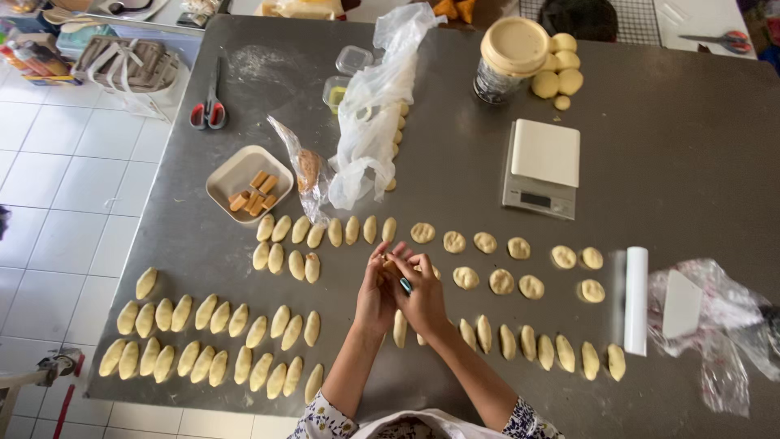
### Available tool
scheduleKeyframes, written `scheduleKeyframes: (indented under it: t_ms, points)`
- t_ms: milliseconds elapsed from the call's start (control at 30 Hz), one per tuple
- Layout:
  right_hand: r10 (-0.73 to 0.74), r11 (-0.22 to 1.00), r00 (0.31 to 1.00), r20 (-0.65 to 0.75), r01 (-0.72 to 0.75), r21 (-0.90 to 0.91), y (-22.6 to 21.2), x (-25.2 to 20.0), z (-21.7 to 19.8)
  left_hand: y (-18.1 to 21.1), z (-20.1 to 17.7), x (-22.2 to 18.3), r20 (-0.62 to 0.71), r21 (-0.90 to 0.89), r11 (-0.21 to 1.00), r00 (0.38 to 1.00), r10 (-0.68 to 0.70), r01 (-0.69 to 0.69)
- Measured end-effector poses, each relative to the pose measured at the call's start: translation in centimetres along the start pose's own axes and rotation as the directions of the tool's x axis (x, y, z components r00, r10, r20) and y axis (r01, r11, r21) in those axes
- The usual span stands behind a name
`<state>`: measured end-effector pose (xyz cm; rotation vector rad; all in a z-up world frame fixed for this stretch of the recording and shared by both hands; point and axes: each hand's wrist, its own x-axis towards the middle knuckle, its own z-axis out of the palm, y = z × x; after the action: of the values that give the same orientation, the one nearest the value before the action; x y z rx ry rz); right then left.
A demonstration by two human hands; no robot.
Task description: The person shapes small pieces of dough by hand, places them on a metal work surface, and then uses a knife to cut small rectangular pieces of a brown filling and tuck them into the dough pieces before rolling them closed.
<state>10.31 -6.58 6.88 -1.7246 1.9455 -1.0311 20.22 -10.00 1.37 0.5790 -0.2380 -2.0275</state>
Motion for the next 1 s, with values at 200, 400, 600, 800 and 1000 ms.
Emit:
scheduleKeyframes:
  t_ms: [200,400,600,800,1000]
  points:
    - [-0.019,0.999,0.994,0.106,0.023,-0.036,7.8,6.7,-0.9,-0.1,-4.6,5.2,-0.02,0.309,0.931,0.978,0.208,-0.191]
    - [-0.204,0.938,0.976,0.072,0.216,-0.27,12.8,9.8,-1.8,3.7,-2.7,2.6,0.11,0.796,0.552,0.956,0.271,-0.248]
    - [-0.016,0.942,0.998,0.056,0.033,-0.335,9.5,9.7,-2.3,6.1,-1.0,2.6,0.397,0.917,-0.033,0.9,0.18,-0.397]
    - [-0.028,0.955,0.933,0.358,-0.081,0.286,5.2,5.6,-2.3,6.1,-0.7,3.3,0.16,0.862,0.479,0.986,0.057,-0.167]
    - [0.201,0.9,0.934,0.294,-0.295,0.32,6.5,4.8,0.4,6.9,-2.1,3.0,0.139,0.867,0.428,0.948,0.286,-0.257]
